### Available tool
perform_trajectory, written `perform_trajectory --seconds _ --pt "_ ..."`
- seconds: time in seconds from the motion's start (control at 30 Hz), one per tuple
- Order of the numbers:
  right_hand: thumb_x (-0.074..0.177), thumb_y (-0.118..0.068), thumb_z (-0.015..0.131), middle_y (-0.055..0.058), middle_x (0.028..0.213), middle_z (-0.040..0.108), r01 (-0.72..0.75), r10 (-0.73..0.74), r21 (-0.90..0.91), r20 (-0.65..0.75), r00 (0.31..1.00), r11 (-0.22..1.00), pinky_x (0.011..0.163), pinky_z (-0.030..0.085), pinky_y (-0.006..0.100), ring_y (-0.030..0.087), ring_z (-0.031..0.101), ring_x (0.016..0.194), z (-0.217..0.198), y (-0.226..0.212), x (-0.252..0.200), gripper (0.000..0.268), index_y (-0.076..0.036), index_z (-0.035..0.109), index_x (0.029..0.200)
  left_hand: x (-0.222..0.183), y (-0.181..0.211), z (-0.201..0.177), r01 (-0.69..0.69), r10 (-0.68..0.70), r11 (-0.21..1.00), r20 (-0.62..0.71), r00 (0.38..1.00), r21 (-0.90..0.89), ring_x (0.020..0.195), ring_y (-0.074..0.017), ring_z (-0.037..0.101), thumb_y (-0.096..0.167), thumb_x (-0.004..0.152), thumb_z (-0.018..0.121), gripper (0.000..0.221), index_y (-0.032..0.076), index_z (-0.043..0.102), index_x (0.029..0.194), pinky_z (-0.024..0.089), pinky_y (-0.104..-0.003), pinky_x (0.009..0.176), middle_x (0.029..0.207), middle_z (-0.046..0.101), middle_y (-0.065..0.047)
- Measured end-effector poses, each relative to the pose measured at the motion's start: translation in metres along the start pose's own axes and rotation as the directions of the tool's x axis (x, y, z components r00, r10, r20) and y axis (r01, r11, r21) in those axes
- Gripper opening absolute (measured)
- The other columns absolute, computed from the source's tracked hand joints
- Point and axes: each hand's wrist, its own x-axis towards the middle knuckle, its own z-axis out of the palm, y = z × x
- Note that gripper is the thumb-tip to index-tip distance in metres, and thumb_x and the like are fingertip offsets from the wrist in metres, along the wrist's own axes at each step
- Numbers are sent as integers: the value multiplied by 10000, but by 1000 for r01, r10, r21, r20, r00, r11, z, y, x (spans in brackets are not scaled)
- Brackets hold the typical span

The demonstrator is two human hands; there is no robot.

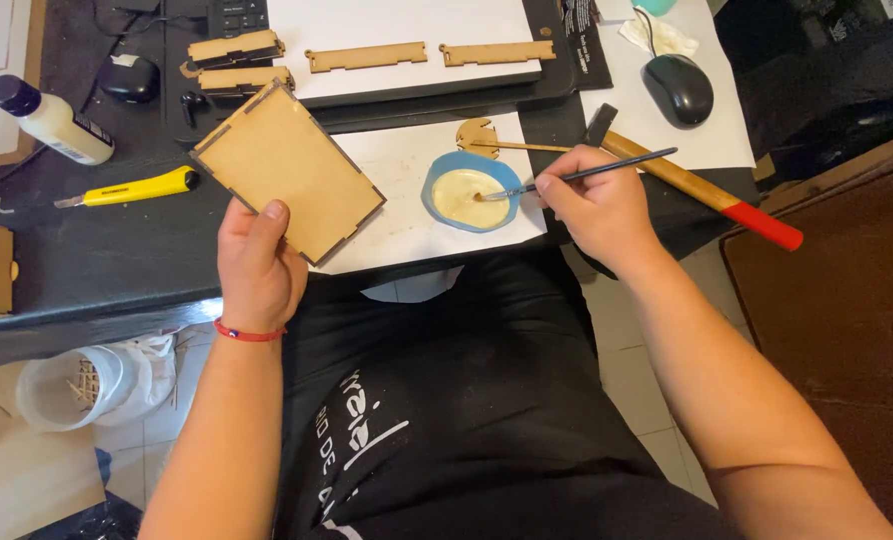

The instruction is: Applying varnish to laser-cut wooden box components using a paintbrush on a production workbench.

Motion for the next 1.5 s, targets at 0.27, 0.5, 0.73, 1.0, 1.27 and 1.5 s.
perform_trajectory --seconds 0.27,0.5,0.73,1.0,1.27,1.5 --pt "953 -13 592 162 735 696 -174 203 303 -68 977 937 499 559 222 161 691 605 8 9 -4 131 -5 611 823 -1 3 4 -2 2 1000 -3 1000 -30 1226 -311 629 200 984 595 426 59 507 1376 543 -463 1059 1340 616 -173" --pt "1002 -125 568 171 752 716 -319 473 639 -80 878 700 474 599 220 183 732 590 9 12 6 171 -57 541 848 0 11 9 63 -66 994 -36 997 -91 1175 -304 658 150 947 593 438 51 511 1365 560 -428 1032 1321 631 -162" --pt "1010 -160 569 173 798 737 -311 501 691 -85 861 652 511 616 231 185 746 626 6 12 9 186 -88 516 847 -2 20 22 86 -91 993 -51 995 -85 1119 -258 680 113 912 608 430 43 525 1329 584 -396 981 1239 668 -137" --pt "932 22 645 182 772 699 10 -4 204 -30 1000 979 530 560 227 162 662 600 14 -11 2 33 10 665 955 0 8 13 90 -90 996 5 996 -25 1069 -251 704 63 907 598 386 26 542 1287 612 -378 912 1171 684 -152" --pt "918 -58 678 92 667 639 100 -83 -117 137 987 988 561 460 251 137 543 585 15 -26 20 45 -38 716 934 2 12 13 84 -84 996 7 996 -39 1075 -277 704 67 912 595 382 27 539 1288 613 -390 922 1203 674 -168" --pt "905 -26 654 67 609 617 40 -20 -198 101 995 979 544 447 225 133 532 515 1 -18 25 53 -40 704 893 0 13 15 71 -71 997 14 997 -39 1085 -271 704 81 913 606 372 30 547 1277 615 -387 917 1197 679 -166"
